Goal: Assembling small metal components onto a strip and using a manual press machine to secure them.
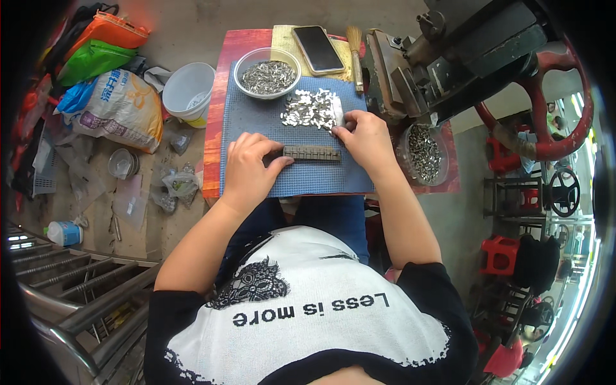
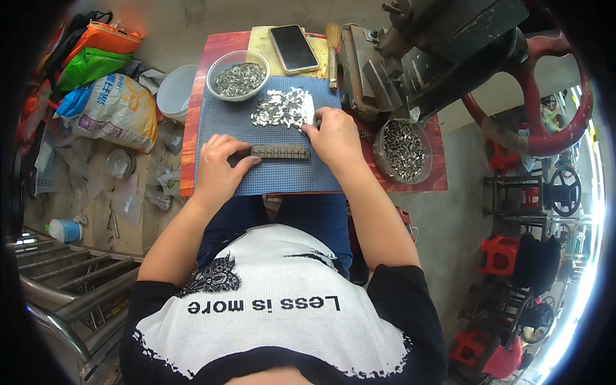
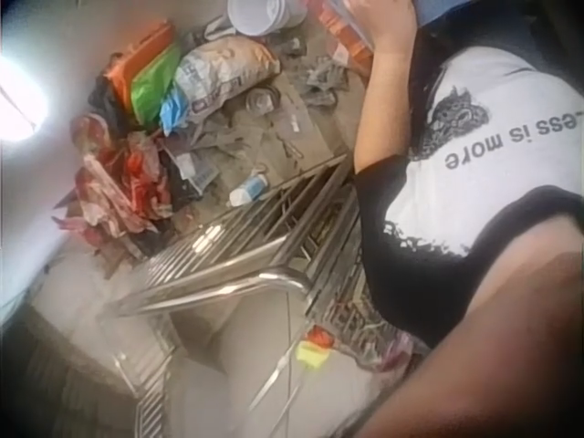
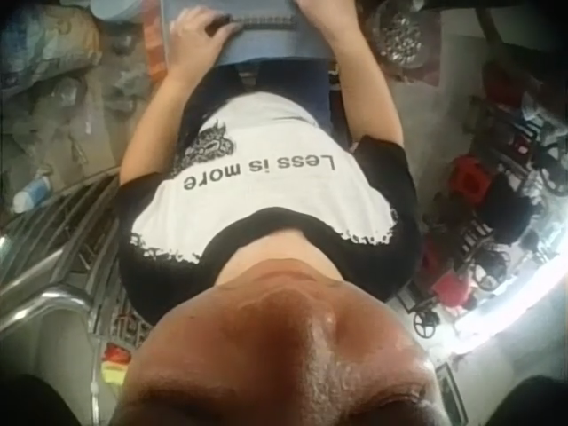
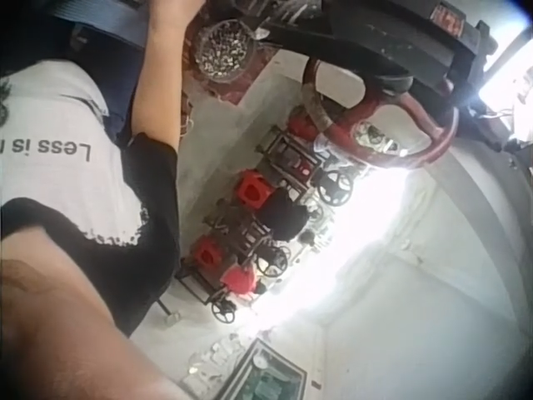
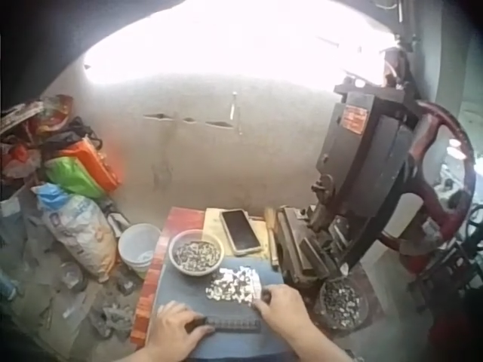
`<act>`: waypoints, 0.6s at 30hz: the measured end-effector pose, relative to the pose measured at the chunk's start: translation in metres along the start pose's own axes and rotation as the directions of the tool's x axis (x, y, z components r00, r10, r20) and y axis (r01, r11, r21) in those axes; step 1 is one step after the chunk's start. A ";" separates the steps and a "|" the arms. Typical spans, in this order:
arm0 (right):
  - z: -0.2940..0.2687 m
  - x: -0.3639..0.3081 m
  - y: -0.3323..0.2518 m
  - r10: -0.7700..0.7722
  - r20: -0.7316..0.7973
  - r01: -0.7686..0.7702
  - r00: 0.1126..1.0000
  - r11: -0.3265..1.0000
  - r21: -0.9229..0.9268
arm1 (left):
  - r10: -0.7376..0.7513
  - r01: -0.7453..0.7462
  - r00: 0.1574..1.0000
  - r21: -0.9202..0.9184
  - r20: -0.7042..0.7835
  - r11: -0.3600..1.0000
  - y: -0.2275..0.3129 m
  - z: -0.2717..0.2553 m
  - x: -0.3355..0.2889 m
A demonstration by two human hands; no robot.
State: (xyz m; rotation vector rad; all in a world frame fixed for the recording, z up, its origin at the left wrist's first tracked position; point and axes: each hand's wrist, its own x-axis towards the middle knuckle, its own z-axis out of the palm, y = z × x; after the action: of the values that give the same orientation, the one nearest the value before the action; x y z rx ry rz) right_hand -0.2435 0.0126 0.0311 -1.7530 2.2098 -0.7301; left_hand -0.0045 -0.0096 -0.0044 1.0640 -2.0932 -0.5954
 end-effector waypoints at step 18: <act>-0.024 -0.026 -0.017 -0.458 0.208 0.395 0.864 0.874 0.283 | 0.001 -0.003 1.000 -0.059 -0.021 0.998 -0.004 -0.002 -0.002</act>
State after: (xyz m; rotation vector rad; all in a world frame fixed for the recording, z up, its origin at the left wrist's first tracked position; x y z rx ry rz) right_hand -0.2335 0.0405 0.0564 -2.0990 1.5032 -0.7456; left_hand 0.0001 -0.0099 -0.0064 1.0305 -2.0461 -0.6389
